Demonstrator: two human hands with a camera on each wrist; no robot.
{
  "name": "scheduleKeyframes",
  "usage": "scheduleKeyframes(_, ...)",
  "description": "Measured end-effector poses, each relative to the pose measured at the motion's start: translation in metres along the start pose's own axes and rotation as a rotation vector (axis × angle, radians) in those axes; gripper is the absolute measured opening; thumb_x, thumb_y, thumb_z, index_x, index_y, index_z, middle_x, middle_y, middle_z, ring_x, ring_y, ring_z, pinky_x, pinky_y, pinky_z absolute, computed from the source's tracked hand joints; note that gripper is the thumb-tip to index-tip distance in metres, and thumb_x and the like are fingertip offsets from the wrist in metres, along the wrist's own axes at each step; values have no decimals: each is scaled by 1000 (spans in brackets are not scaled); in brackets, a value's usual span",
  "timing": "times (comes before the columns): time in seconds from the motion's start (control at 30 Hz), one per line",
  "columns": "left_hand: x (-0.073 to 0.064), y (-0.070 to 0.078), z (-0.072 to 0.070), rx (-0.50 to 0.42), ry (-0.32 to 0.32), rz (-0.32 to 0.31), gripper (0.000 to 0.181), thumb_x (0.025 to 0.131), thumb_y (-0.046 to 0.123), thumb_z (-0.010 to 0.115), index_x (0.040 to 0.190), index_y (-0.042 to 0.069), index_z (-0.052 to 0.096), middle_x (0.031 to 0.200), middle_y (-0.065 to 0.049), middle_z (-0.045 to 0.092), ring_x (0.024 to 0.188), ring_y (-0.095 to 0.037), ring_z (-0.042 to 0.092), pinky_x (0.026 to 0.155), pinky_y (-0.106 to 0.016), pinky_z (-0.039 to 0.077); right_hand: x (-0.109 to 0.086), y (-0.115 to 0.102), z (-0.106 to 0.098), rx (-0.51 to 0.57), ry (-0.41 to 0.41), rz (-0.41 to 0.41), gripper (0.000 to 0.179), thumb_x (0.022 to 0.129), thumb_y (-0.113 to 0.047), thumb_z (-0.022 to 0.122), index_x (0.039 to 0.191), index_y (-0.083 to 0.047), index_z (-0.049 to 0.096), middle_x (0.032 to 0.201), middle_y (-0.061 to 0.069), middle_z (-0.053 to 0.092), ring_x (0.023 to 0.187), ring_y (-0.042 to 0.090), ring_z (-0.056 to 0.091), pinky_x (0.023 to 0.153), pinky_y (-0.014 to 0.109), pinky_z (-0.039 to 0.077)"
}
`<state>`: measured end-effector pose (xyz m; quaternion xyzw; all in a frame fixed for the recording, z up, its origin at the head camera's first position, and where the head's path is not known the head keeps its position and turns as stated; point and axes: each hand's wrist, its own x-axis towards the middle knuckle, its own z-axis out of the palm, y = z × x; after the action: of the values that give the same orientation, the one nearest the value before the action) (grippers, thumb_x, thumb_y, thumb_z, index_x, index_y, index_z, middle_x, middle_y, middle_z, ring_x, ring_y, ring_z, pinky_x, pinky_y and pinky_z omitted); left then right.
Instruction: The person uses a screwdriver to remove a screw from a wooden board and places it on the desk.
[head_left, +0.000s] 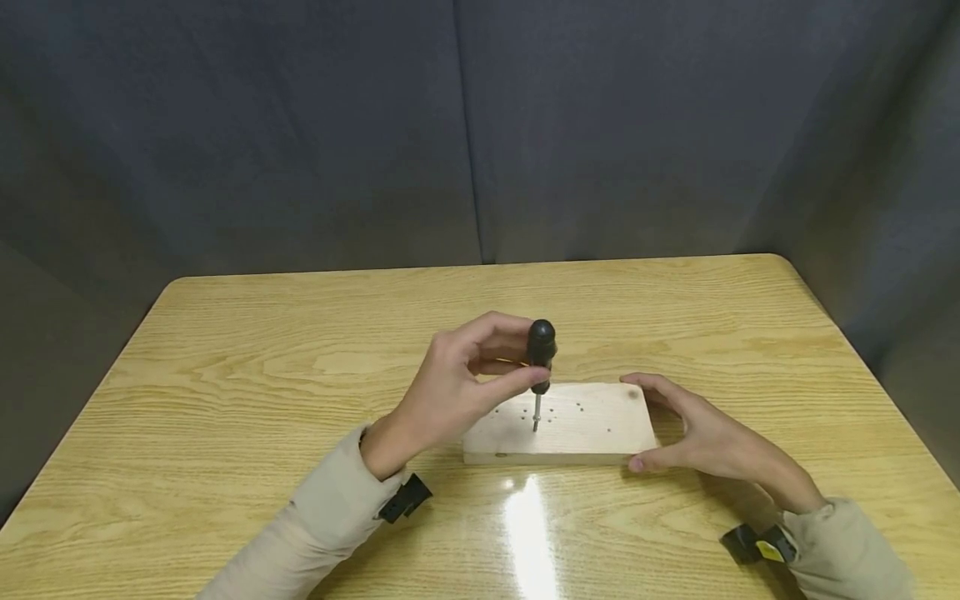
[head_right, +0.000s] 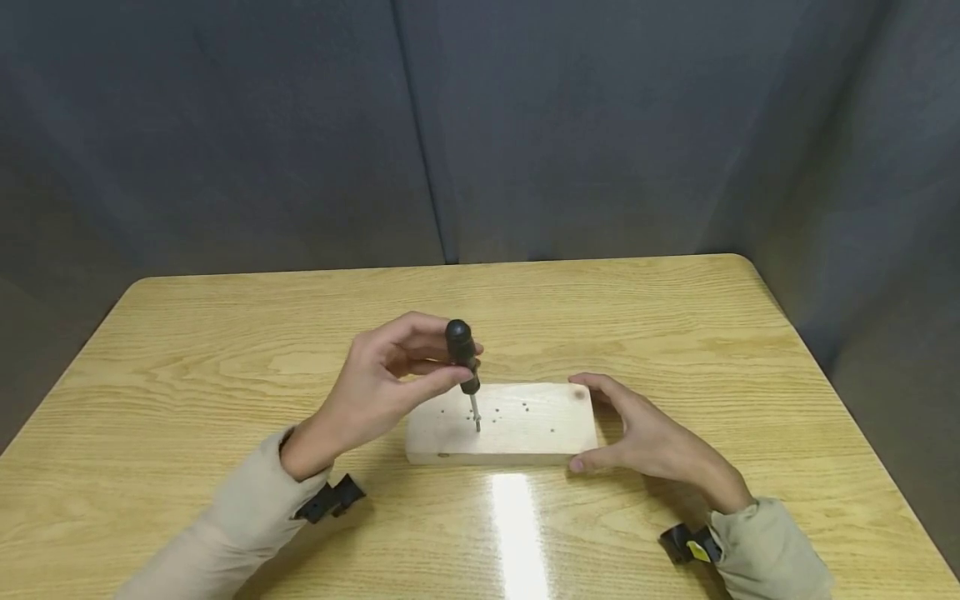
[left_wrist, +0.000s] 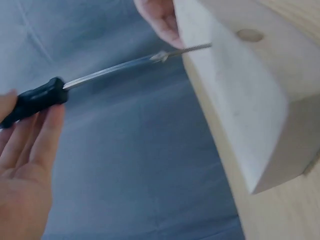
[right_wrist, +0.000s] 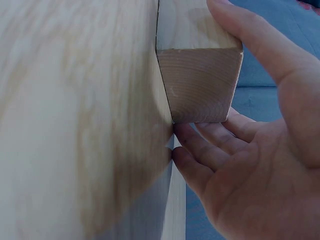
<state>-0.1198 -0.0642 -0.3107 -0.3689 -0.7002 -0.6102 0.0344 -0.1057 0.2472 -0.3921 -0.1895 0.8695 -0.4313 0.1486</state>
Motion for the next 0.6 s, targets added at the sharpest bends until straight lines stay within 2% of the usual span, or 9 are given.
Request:
scheduleKeyframes(0.13,5,9,-5,54,-50,-116,40,85,-1,75,124,0,63,106,-17,74,94,-21,73,81,-27,63,0,1,0,6,-3,2,92,75,-28,88,148,-7,36,148,23,45,138,47,39,109,69,32)
scheduleKeyframes(0.27,8,12,-7,98,-53,-154,38,85,2,76,121,1,66,101,-14,75,91,-18,73,79,-24,62,0,1,0,12,-4,4,92,74,-28,88,147,-6,37,147,23,45,138,47,39,109,69,31)
scheduleKeyframes(0.4,8,10,-5,94,-24,-124,32,82,1,78,113,-1,68,99,-14,74,87,-17,73,76,-25,63,0,1,0,12,-4,2,91,74,-28,88,147,-7,37,147,22,46,138,46,39,109,69,31)
scheduleKeyframes(0.6,7,7,-4,154,13,4,31,79,1,81,107,-1,68,95,-14,74,82,-18,73,74,-24,63,1,0,0,18,-4,-6,91,75,-28,88,147,-7,37,146,21,47,137,45,40,109,68,31)
